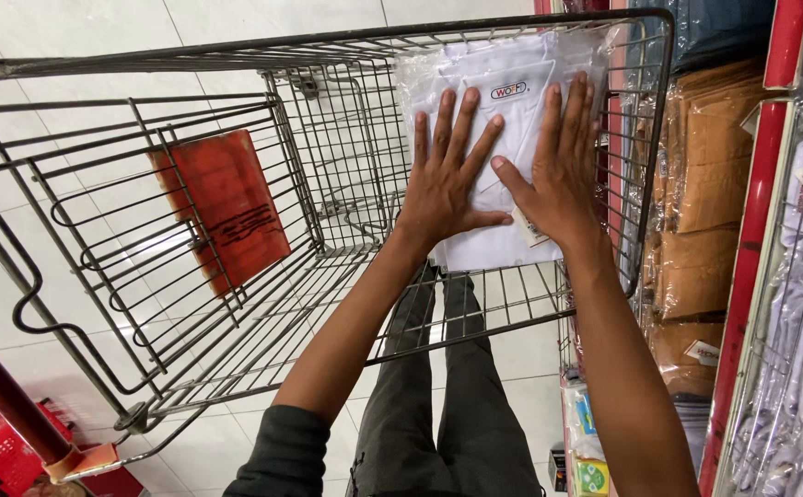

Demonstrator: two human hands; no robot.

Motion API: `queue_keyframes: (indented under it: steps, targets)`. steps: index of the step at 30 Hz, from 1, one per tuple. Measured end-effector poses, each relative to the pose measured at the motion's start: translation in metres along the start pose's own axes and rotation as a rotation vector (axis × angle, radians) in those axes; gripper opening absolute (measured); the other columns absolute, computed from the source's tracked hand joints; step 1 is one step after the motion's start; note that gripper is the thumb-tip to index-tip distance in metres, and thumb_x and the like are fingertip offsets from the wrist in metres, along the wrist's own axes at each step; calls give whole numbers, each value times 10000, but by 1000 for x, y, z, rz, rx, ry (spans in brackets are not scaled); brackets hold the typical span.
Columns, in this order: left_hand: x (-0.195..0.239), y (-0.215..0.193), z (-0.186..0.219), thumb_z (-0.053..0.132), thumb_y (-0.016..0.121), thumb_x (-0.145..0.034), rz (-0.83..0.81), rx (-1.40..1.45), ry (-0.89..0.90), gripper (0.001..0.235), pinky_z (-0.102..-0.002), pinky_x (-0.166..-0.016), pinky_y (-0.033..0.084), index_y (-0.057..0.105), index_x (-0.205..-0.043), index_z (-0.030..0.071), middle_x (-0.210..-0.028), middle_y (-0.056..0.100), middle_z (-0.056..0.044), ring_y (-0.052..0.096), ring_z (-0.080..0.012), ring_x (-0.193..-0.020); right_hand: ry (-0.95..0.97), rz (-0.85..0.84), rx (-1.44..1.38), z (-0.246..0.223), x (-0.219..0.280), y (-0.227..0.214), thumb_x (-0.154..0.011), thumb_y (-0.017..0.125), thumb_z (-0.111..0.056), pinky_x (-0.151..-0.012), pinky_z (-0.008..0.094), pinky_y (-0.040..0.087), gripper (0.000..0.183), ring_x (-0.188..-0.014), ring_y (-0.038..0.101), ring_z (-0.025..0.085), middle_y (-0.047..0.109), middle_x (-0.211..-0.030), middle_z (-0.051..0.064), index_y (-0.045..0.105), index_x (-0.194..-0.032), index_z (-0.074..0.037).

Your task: The person selects packaged white shirts from a store shelf by hand and places them one at a time into a shopping cart.

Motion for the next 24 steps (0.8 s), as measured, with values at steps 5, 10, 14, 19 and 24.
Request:
queue_keyframes:
  steps: [5, 10, 14, 19, 24]
  targets:
    - [-5, 7, -2, 1132, 497, -861, -42, -11, 8, 1295, -672, -1258, 65, 134, -1676, 194, -1691, 60, -245, 58, -494, -1565, 9, 7, 38, 1, -5, 6, -1096, 610, -482, -1319, 630, 85, 957, -1624, -63, 399, -91, -1727, 209, -40, -1668, -74]
    - [-6, 8, -1, 1171, 405, -873, -95, -38, 5, 1298, -654, -1256, 27, 107, -1682, 201, -1701, 42, -228, 33, -476, -1572, 9, -19, 60, 4, -7, 7, -1092, 605, -484, -1317, 608, 99, 957, -1620, -44, 414, -85, -1724, 217, -36, -1670, -69]
    - [-9, 0, 0, 1132, 501, -866, -73, -15, 4, 1309, -659, -1253, 36, 98, -1682, 192, -1704, 42, -227, 44, -474, -1578, -4, -11, 34, 4, -11, 4, -1093, 594, -449, -1315, 596, 96, 931, -1624, -41, 394, -87, -1722, 212, -30, -1667, -65]
    - [-2, -8, 6, 1083, 582, -824, -19, 0, 0, 1329, -678, -1252, 57, 124, -1681, 176, -1696, 45, -232, 43, -475, -1569, 42, -21, -8, -12, -8, -5, -1062, 589, -405, -1286, 632, 98, 909, -1619, -28, 390, -64, -1725, 208, -4, -1663, -67]
    - [3, -20, 7, 980, 579, -809, -37, 5, -25, 1292, -682, -1250, 48, 92, -1685, 165, -1710, 35, -223, 47, -482, -1579, 68, 90, 228, -32, -20, -16, -1156, 546, -324, -1360, 589, 40, 795, -1626, -50, 375, -88, -1719, 191, 12, -1682, -59]
Point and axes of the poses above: each hand's wrist, its own x-axis away from the middle knuckle, its own y-axis out of the palm, z = x × y, the point moved 8 cm from there along -x, towards the middle knuckle
